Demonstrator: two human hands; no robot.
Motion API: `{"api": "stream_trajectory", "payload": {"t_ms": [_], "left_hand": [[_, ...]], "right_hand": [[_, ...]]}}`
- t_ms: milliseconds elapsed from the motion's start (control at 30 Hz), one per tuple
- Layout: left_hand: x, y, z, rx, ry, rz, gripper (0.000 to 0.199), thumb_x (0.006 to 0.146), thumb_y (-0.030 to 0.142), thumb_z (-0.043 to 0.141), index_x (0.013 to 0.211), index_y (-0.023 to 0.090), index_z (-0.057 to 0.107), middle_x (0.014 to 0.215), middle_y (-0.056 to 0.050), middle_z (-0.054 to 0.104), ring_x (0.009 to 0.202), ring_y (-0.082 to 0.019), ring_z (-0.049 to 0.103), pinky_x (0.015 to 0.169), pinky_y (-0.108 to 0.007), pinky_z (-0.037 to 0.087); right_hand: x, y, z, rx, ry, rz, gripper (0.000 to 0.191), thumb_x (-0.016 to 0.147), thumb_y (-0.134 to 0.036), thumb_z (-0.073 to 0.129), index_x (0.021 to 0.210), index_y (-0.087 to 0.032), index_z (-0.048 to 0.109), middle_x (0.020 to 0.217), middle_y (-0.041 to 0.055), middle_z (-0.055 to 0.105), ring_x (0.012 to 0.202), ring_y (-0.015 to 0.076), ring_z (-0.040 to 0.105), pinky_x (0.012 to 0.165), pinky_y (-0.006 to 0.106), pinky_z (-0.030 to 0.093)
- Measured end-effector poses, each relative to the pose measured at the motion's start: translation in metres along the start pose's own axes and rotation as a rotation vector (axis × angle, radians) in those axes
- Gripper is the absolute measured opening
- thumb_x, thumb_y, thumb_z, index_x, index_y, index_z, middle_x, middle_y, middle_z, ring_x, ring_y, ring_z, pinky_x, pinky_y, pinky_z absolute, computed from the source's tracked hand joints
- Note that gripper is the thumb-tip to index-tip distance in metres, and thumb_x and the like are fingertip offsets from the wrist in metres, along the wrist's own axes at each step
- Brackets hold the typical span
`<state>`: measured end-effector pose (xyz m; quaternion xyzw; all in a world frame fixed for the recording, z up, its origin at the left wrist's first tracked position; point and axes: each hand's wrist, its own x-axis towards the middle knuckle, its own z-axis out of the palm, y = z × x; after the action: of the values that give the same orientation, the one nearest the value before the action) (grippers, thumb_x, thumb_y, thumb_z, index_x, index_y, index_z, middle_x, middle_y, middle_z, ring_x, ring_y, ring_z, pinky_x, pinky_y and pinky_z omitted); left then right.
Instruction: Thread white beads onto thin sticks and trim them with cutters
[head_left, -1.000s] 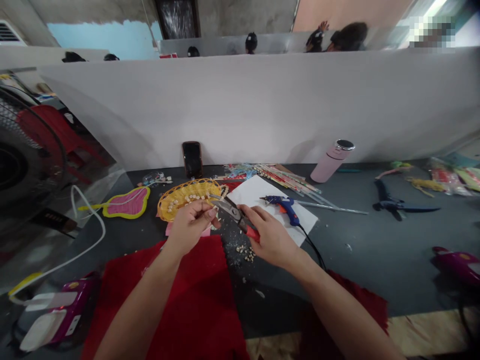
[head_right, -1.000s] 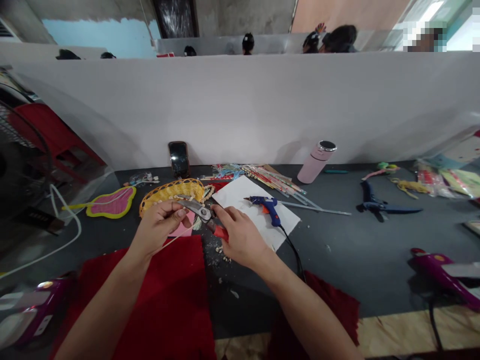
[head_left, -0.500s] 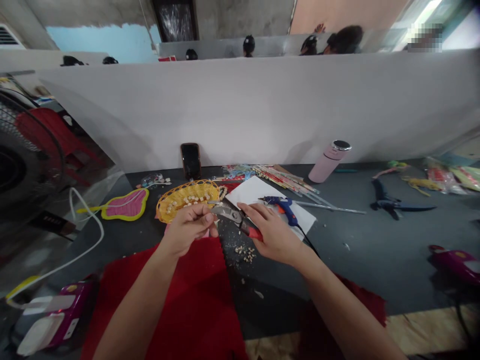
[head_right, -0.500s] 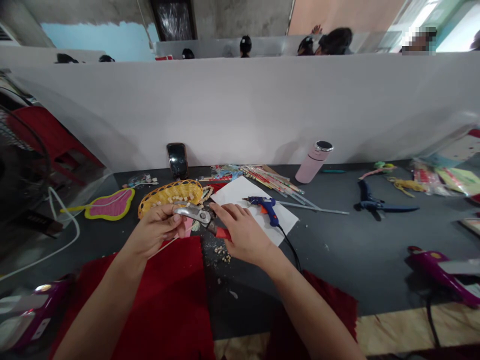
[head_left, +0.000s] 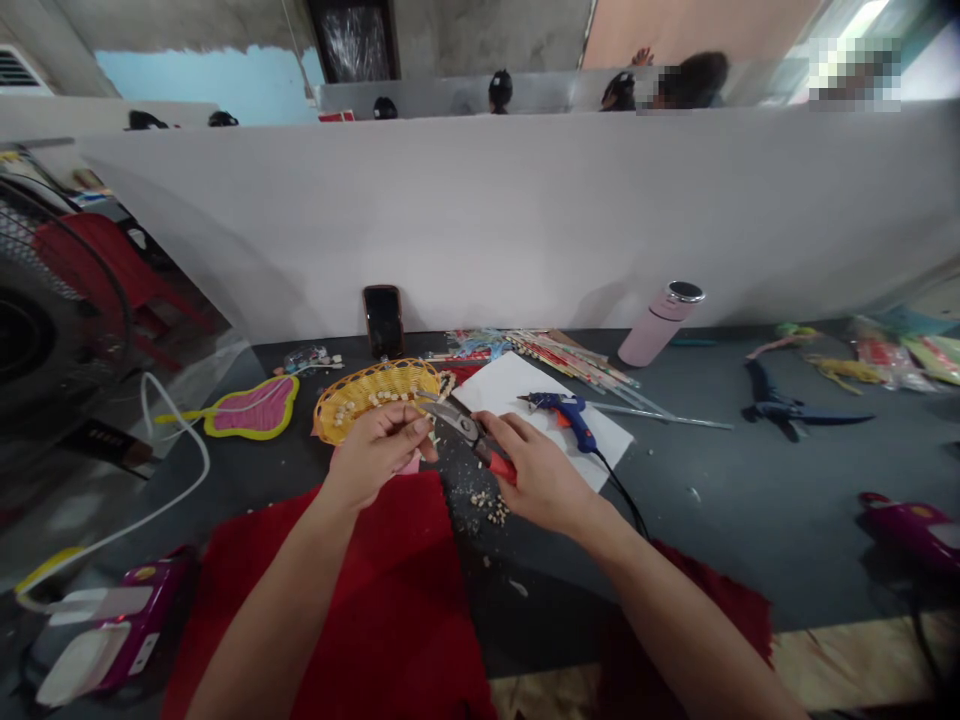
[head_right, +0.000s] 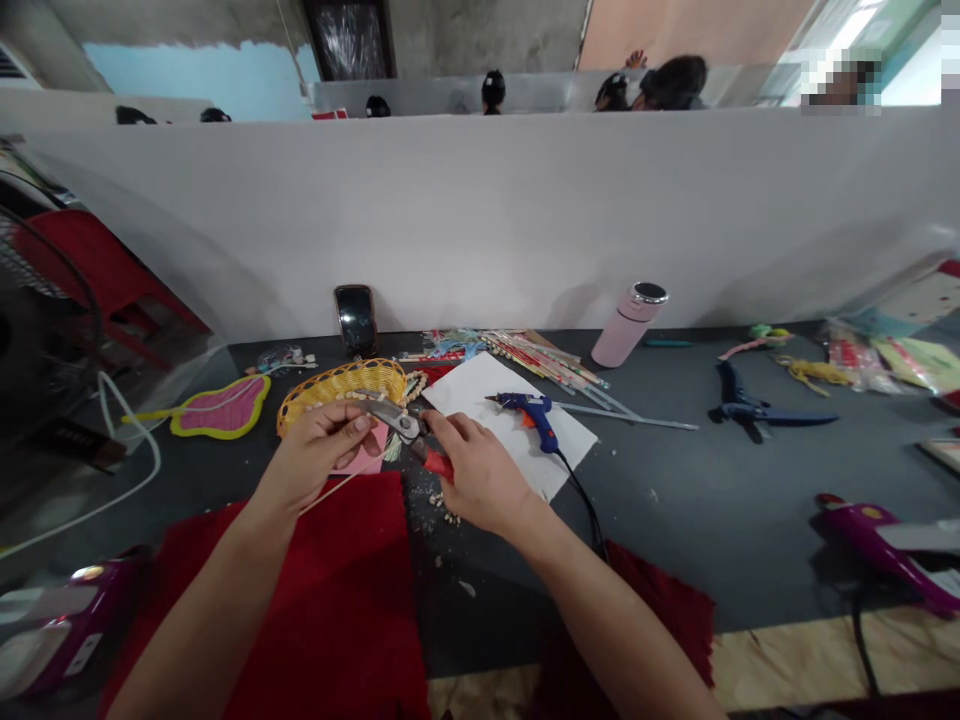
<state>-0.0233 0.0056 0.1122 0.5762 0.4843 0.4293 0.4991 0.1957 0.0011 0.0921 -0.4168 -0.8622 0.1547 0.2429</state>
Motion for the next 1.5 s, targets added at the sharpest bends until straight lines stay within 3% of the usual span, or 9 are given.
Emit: {"api": "stream_trajectory", "payload": {"t_ms": [133,233,367,533,700,900,1067,1233,1500], "left_hand": [[-0.002,0.006,0.008,0.269,0.158,0.124,0.019,0.084,0.03,0.052,0.078,0.015,0.062,0.064,0.0,0.061,0.051,-0.008,0.045,0.048,-0.019,0.035],[-0.005,0.01,0.01,0.38,0.208,0.198,0.017,0.084,0.024,0.05,0.076,0.015,0.063,0.069,-0.002,0.063,0.06,-0.01,0.05,0.053,-0.02,0.036],[-0.004,0.008,0.004,0.282,0.093,0.168,0.021,0.083,0.025,0.051,0.069,0.014,0.061,0.065,-0.001,0.061,0.053,-0.008,0.044,0.047,-0.02,0.031],[-0.003,0.0,-0.005,-0.078,-0.104,-0.019,0.02,0.082,0.034,0.056,0.075,0.015,0.056,0.056,0.001,0.059,0.038,-0.003,0.028,0.038,-0.018,0.018],[-0.003,-0.004,-0.009,-0.17,-0.138,-0.06,0.021,0.08,0.035,0.06,0.081,0.014,0.056,0.055,0.0,0.06,0.036,-0.002,0.028,0.037,-0.018,0.016],[0.001,-0.002,-0.004,-0.044,-0.036,-0.001,0.021,0.082,0.034,0.056,0.074,0.014,0.057,0.058,0.0,0.061,0.037,-0.003,0.029,0.037,-0.018,0.019],[0.0,0.003,0.006,0.192,0.12,0.114,0.017,0.08,0.032,0.057,0.08,0.016,0.062,0.068,-0.001,0.064,0.054,-0.008,0.049,0.05,-0.019,0.037],[-0.005,0.006,0.01,0.411,0.256,0.215,0.017,0.082,0.029,0.054,0.079,0.017,0.065,0.074,-0.002,0.066,0.067,-0.013,0.056,0.061,-0.023,0.041],[-0.002,0.006,0.003,0.083,-0.005,0.073,0.022,0.08,0.032,0.056,0.067,0.014,0.059,0.059,-0.001,0.06,0.042,-0.005,0.032,0.041,-0.019,0.023]], "right_hand": [[-0.001,0.001,0.001,-0.069,0.028,0.023,0.069,0.073,-0.013,0.049,0.138,-0.021,0.026,0.116,0.0145,0.051,0.107,0.0298,0.049,0.088,0.046,0.043],[-0.002,0.001,0.0,-0.095,0.009,0.015,0.071,0.074,-0.015,0.049,0.14,-0.019,0.023,0.12,0.015,0.049,0.11,0.0307,0.047,0.089,0.047,0.042],[-0.003,0.001,-0.007,-0.1,-0.011,-0.024,0.073,0.073,-0.011,0.047,0.14,-0.02,0.023,0.123,0.0141,0.047,0.111,0.0298,0.046,0.091,0.046,0.04],[-0.001,-0.001,-0.013,-0.078,-0.016,-0.064,0.072,0.071,-0.009,0.045,0.139,-0.021,0.025,0.123,0.0121,0.047,0.112,0.0269,0.044,0.093,0.044,0.04],[0.0,-0.002,-0.007,-0.034,-0.014,-0.062,0.07,0.068,-0.007,0.046,0.136,-0.019,0.031,0.118,0.0128,0.05,0.111,0.026,0.046,0.094,0.043,0.04],[0.0,-0.001,0.005,-0.018,-0.014,0.003,0.067,0.07,-0.01,0.047,0.135,-0.02,0.03,0.117,0.0123,0.05,0.108,0.0256,0.049,0.091,0.042,0.043],[-0.001,-0.001,0.004,-0.056,0.009,0.035,0.067,0.072,-0.012,0.048,0.136,-0.019,0.029,0.118,0.0138,0.05,0.108,0.0274,0.049,0.091,0.045,0.042],[-0.003,-0.002,-0.001,-0.083,0.018,0.016,0.07,0.074,-0.015,0.048,0.139,-0.019,0.024,0.123,0.0156,0.048,0.111,0.0307,0.046,0.089,0.048,0.042],[-0.001,-0.003,-0.011,-0.066,-0.034,-0.029,0.069,0.075,-0.011,0.045,0.14,-0.022,0.024,0.124,0.0126,0.047,0.113,0.0281,0.044,0.093,0.047,0.039]]}}
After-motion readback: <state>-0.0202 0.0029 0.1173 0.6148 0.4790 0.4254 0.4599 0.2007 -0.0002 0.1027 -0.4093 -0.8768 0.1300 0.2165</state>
